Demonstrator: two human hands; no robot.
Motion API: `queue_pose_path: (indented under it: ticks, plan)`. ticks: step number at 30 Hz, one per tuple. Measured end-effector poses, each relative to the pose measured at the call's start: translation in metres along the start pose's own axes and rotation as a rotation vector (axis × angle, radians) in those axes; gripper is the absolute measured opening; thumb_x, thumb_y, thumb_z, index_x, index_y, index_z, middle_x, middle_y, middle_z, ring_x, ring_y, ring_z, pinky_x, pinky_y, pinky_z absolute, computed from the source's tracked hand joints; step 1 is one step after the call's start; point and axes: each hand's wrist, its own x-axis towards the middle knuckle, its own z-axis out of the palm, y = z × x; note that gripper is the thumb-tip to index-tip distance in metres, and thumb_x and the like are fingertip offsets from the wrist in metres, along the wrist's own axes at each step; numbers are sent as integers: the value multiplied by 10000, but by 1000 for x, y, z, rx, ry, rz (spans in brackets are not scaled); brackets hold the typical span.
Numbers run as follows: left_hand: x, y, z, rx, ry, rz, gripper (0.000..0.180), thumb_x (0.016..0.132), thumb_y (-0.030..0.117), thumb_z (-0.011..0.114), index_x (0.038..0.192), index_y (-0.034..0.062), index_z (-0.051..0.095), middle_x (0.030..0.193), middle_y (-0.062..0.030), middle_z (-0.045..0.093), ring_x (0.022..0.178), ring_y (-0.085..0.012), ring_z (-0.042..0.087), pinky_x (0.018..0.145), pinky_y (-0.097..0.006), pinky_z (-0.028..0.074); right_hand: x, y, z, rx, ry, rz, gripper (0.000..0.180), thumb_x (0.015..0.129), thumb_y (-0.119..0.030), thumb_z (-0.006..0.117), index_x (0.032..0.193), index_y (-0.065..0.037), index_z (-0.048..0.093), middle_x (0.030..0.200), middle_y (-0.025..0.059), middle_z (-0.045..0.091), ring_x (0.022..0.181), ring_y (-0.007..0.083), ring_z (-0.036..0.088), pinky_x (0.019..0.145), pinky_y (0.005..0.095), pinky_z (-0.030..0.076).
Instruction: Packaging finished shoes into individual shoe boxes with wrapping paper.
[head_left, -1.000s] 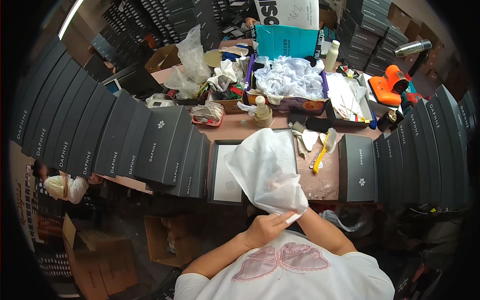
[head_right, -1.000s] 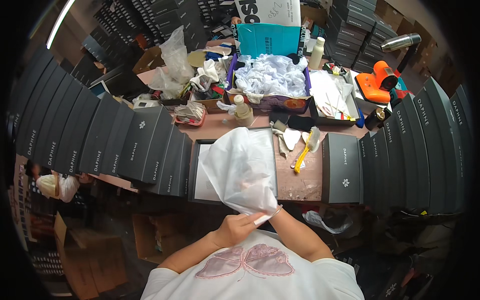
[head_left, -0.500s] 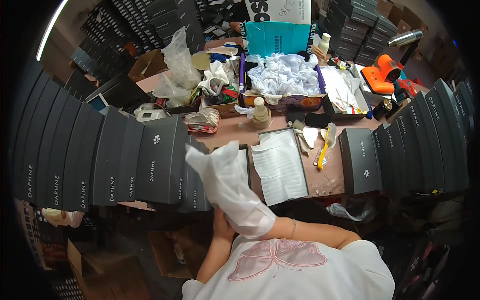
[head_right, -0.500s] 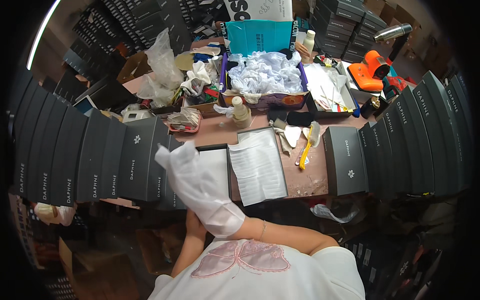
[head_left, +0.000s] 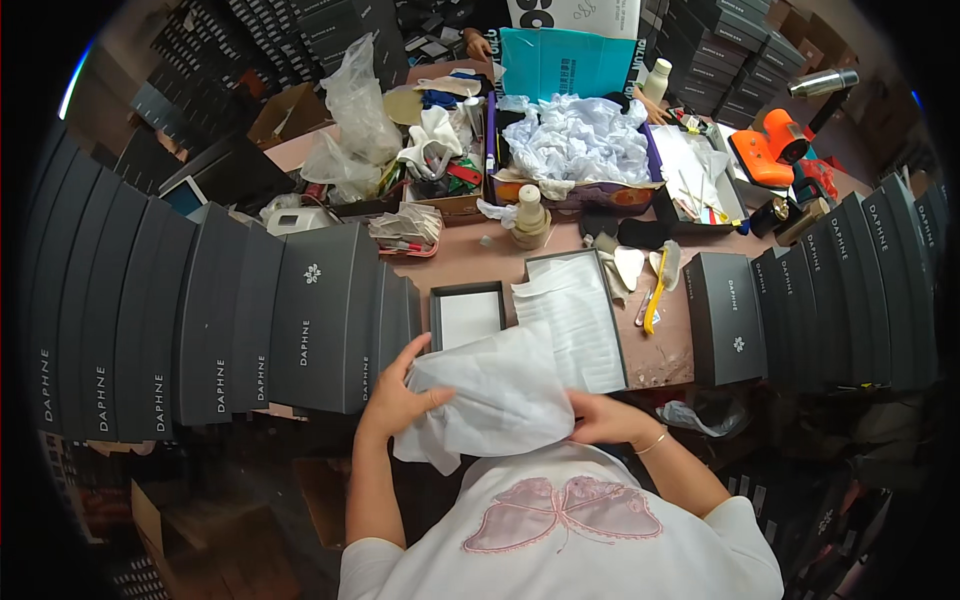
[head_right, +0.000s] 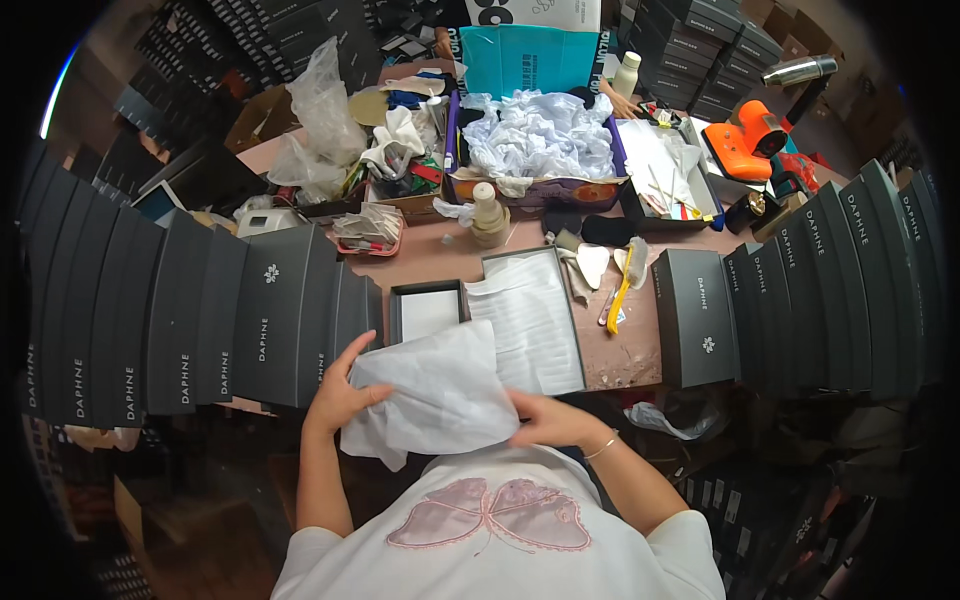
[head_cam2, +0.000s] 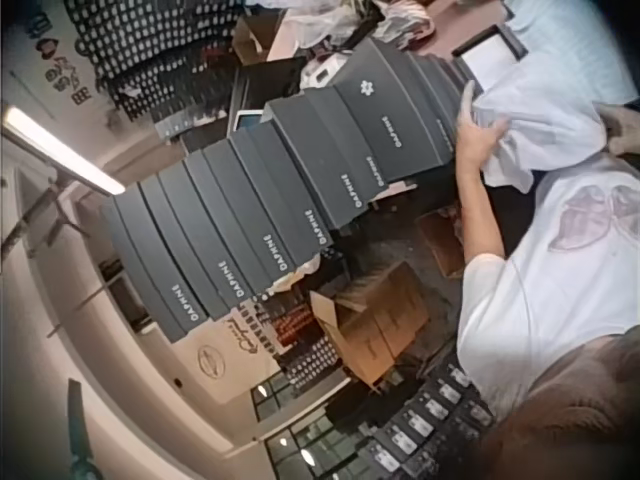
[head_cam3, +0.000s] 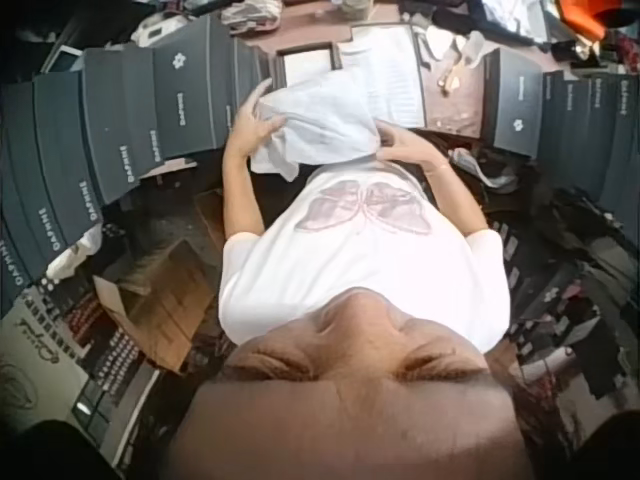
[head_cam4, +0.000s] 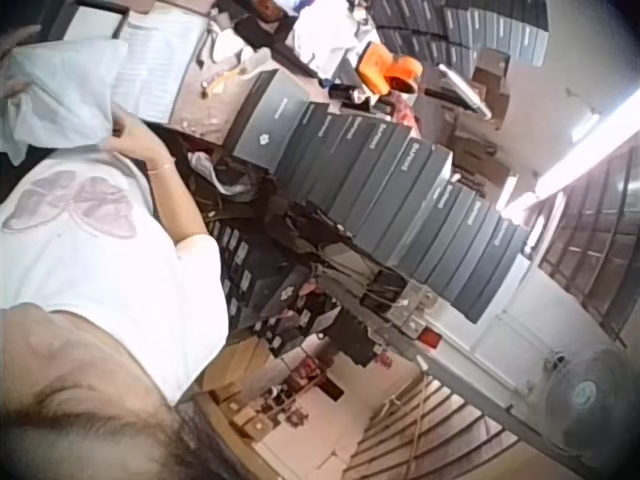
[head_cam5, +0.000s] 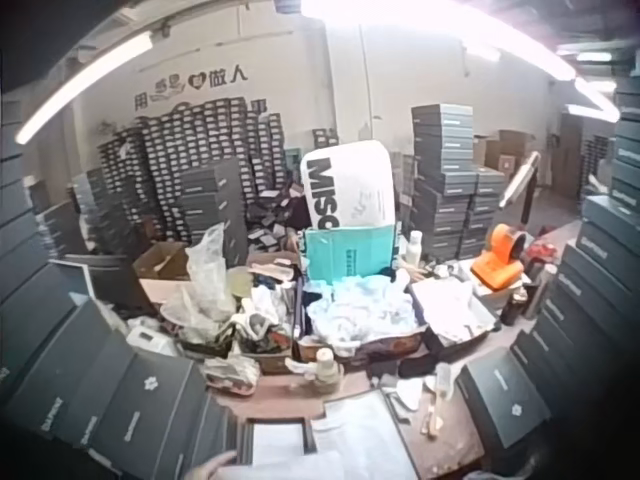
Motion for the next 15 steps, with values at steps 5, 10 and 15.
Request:
queue_pose_path:
  ticks: [5, 10, 15]
  plan:
    - [-12, -14, 33, -966, 138, 61, 861, 777, 308, 757, 1437, 46, 271, 1248, -115, 542, 1165, -227, 519, 980, -368, 423, 13, -28, 26, -367, 166, -93, 706, 794, -301, 692, 1350, 2, 379, 1246, 265, 486, 1140, 395, 498, 978, 392, 400]
    - [-6, -76, 119, -1015, 535, -86, 645, 890, 465, 529, 1354, 38, 395, 1298, -110, 524, 1166, -279, 530, 1002, -416, 427, 35, -2, 25, -881, -44, -314, 757, 785, -474, 671, 1317, -6, 405, 1202, 281, 476, 1067, 431, 507, 908, 456, 433]
    - [-8, -42, 84, -1277, 425, -159, 539, 907, 409, 488, 1264, 5, 488, 1185, -154, 593, 1061, -288, 599, 913, -422, 501, 48, 9, -22, -1274, 435, -138, 580, 774, -345, 690, 1228, -59, 471, 1019, 184, 565, 967, 358, 560, 795, 461, 449]
